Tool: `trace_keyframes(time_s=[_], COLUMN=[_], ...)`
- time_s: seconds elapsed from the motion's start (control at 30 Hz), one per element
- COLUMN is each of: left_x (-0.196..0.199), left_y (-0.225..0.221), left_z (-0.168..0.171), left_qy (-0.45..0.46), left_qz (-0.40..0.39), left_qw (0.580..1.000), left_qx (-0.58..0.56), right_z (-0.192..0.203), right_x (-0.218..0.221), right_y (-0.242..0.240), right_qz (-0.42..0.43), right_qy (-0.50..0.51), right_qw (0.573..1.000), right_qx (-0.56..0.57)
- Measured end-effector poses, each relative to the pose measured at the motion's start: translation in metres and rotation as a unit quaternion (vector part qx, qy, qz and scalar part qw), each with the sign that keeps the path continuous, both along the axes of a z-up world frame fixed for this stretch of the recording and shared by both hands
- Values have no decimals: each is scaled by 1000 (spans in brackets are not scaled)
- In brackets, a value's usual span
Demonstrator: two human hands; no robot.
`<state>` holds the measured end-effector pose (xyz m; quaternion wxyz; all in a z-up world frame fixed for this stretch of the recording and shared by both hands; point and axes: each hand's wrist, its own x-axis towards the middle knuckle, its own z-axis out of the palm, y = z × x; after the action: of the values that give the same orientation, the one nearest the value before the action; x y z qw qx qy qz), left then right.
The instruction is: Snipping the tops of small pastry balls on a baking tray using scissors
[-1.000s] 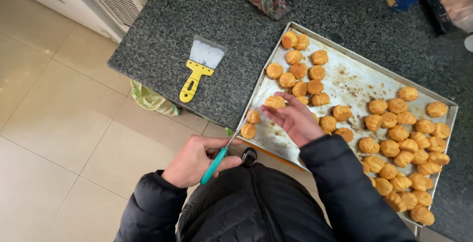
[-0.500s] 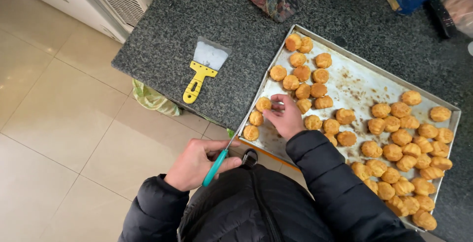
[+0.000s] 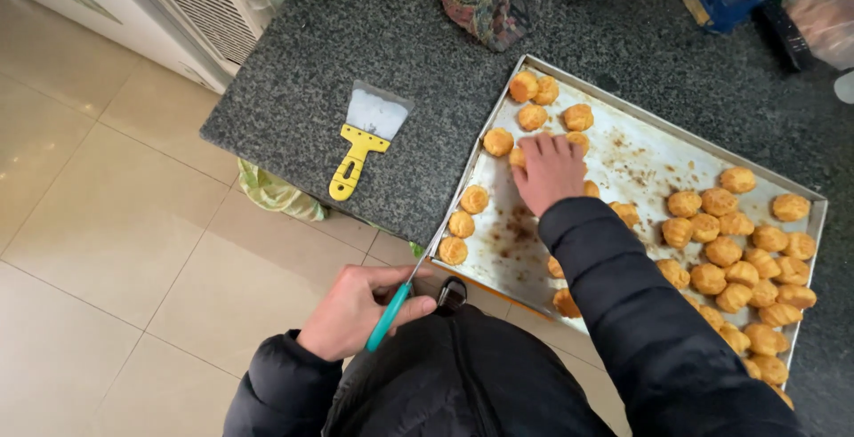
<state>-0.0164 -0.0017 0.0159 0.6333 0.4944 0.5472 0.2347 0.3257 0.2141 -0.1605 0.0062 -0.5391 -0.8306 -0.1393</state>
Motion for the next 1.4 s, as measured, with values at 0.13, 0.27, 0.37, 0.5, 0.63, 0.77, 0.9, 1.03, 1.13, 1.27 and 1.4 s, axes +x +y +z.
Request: trace_keyframes(time_s=[0.13, 0.27, 0.37, 0.5, 0.63, 0.77, 0.9, 1.03, 1.13, 1.27, 1.4], left_x=[-4, -3, -4, -6, -7, -5, -2, 4, 8, 10, 8], left_y=[-2, -2, 0, 3, 4, 8, 14, 20, 21, 22, 22], left_z=[-9, -17, -17, -23, -23, -24, -21, -17, -20, -23, -25], left_qy=[2, 7, 1, 26, 20, 5, 7, 12, -12, -52, -11], left_qz=[13, 27, 35, 44, 47, 44, 27, 12, -9, -67, -120], left_qw=[1000, 1000, 999, 999, 999, 999, 999, 999, 998, 996, 991], left_qx=[3, -2, -14, 8, 13, -15, -24, -39, -59, -13, 64], right_z=[31, 35, 24, 3, -13, -13, 0, 93, 91, 105, 115], right_x=[5, -5, -28, -43, -37, -27, -18, -29, -18, -19, -20], right_y=[-10, -1, 13, 25, 26, 21, 17, -35, -59, -83, -91], right_qz=[-108, -109, -51, 34, 0, -11, -124, -224, -198, -154, -166], right_qy=[-14, -25, 88, 235, 250, 330, 585, 796, 842, 827, 822], right_qw=[983, 988, 989, 954, 949, 930, 763, 389, 253, 273, 239], right_qx=[-146, -102, -108, -182, -190, -163, -244, -406, -434, -466, -490])
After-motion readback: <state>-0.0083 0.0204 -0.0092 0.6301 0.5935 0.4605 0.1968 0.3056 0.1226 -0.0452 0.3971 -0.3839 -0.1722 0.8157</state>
